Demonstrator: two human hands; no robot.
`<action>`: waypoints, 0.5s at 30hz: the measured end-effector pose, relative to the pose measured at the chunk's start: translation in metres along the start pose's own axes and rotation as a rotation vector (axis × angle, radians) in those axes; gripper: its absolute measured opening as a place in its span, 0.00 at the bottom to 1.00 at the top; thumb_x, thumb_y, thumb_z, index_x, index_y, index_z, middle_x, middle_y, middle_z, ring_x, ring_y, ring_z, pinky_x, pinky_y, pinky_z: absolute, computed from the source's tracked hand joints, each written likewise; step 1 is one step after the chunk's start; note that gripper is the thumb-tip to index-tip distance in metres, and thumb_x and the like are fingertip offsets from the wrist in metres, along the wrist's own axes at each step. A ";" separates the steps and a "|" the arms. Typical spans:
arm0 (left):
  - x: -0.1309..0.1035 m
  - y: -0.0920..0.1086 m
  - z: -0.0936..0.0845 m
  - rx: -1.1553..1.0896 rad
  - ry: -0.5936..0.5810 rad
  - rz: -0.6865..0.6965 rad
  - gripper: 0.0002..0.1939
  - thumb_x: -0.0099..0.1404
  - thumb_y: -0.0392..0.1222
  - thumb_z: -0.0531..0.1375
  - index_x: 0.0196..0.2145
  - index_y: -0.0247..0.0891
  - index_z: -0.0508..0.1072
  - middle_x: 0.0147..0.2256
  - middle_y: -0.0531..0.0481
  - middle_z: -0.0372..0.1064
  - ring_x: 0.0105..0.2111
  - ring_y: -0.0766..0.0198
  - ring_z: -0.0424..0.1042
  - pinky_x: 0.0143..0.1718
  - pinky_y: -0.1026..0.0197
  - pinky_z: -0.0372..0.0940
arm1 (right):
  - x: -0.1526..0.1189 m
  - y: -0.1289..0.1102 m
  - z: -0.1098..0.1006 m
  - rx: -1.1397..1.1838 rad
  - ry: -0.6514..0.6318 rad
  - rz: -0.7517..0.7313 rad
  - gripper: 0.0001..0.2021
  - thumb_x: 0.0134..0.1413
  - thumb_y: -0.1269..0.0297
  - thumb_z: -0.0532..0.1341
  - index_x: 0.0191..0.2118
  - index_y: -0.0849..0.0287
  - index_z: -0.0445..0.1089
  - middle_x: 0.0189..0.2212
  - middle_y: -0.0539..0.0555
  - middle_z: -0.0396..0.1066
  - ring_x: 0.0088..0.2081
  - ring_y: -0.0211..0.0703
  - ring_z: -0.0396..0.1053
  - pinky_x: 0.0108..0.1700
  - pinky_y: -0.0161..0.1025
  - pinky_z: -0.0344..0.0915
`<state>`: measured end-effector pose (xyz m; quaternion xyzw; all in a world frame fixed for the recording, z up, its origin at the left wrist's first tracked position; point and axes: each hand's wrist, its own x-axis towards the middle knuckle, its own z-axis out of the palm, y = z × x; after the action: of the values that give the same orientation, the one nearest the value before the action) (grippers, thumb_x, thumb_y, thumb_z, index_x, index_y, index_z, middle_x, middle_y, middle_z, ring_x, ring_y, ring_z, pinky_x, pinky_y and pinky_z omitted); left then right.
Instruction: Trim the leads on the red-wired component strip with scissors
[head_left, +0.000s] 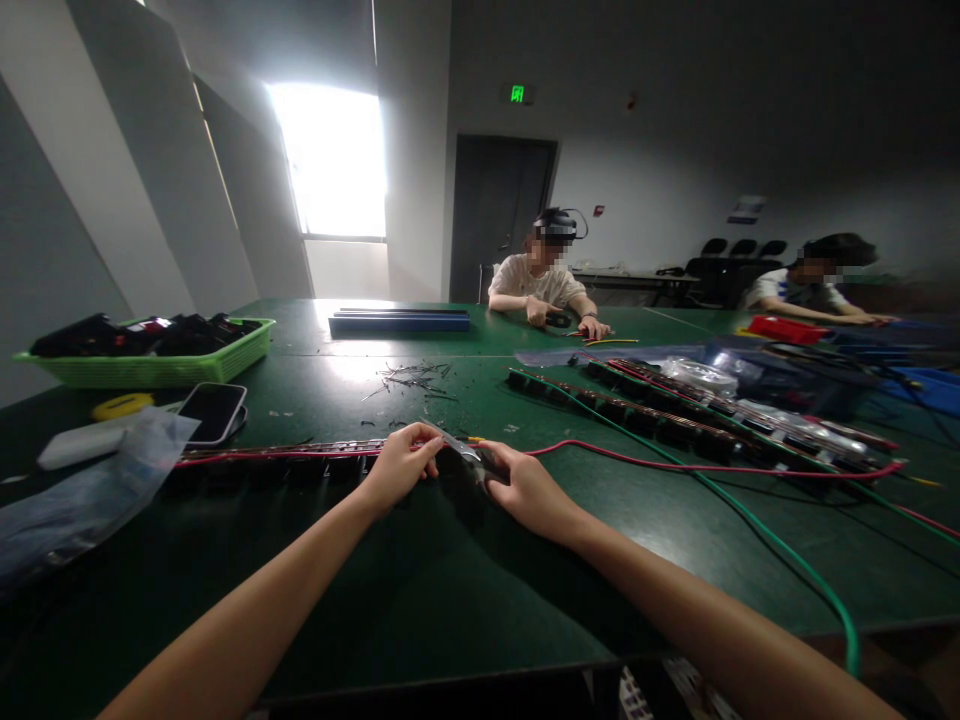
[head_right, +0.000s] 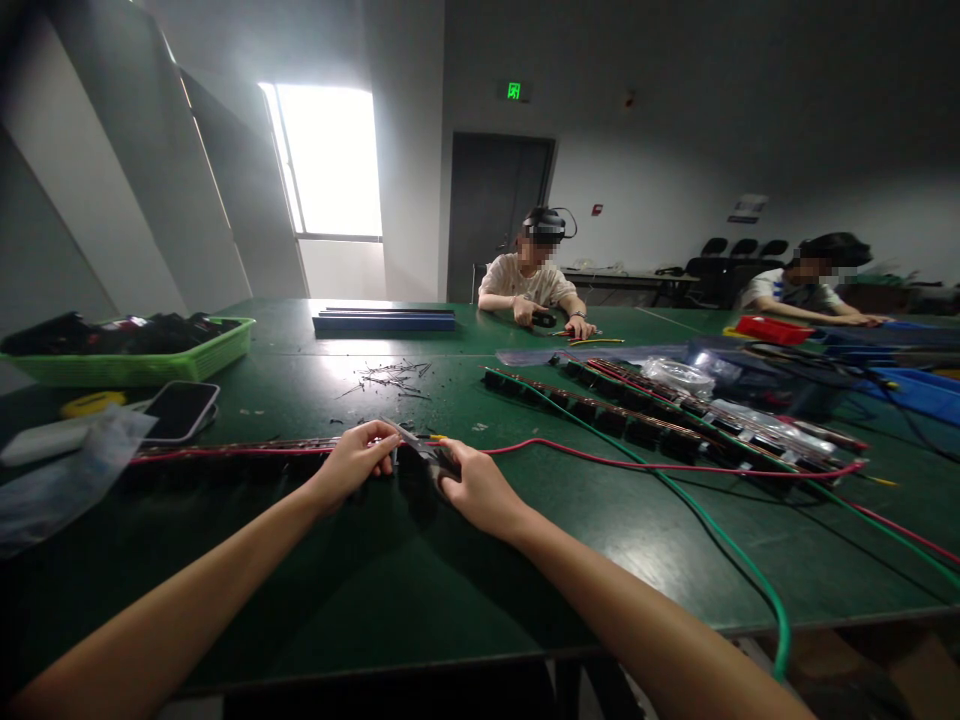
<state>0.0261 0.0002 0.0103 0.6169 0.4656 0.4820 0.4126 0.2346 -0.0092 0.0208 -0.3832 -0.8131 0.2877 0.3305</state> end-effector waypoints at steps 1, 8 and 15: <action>0.000 0.000 0.000 0.002 0.008 -0.004 0.13 0.59 0.48 0.58 0.33 0.34 0.70 0.20 0.55 0.66 0.19 0.69 0.66 0.19 0.69 0.57 | 0.000 0.000 0.000 0.008 0.002 -0.001 0.24 0.48 0.74 0.58 0.54 0.59 0.64 0.51 0.57 0.69 0.49 0.46 0.67 0.51 0.42 0.62; 0.001 -0.001 0.000 0.005 0.022 -0.013 0.14 0.59 0.48 0.58 0.33 0.33 0.70 0.20 0.55 0.66 0.19 0.69 0.67 0.20 0.69 0.58 | -0.002 -0.007 -0.003 -0.026 -0.008 0.019 0.16 0.52 0.67 0.59 0.48 0.60 0.66 0.37 0.53 0.73 0.37 0.42 0.69 0.39 0.37 0.63; 0.000 0.000 0.001 -0.009 0.027 -0.031 0.14 0.59 0.48 0.59 0.34 0.33 0.69 0.21 0.54 0.66 0.19 0.69 0.67 0.19 0.69 0.58 | -0.004 -0.009 -0.002 -0.146 0.021 0.026 0.17 0.50 0.58 0.63 0.45 0.59 0.64 0.34 0.52 0.69 0.33 0.40 0.65 0.35 0.36 0.61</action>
<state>0.0272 0.0006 0.0103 0.6012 0.4786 0.4858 0.4166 0.2344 -0.0170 0.0272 -0.4198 -0.8234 0.2276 0.3067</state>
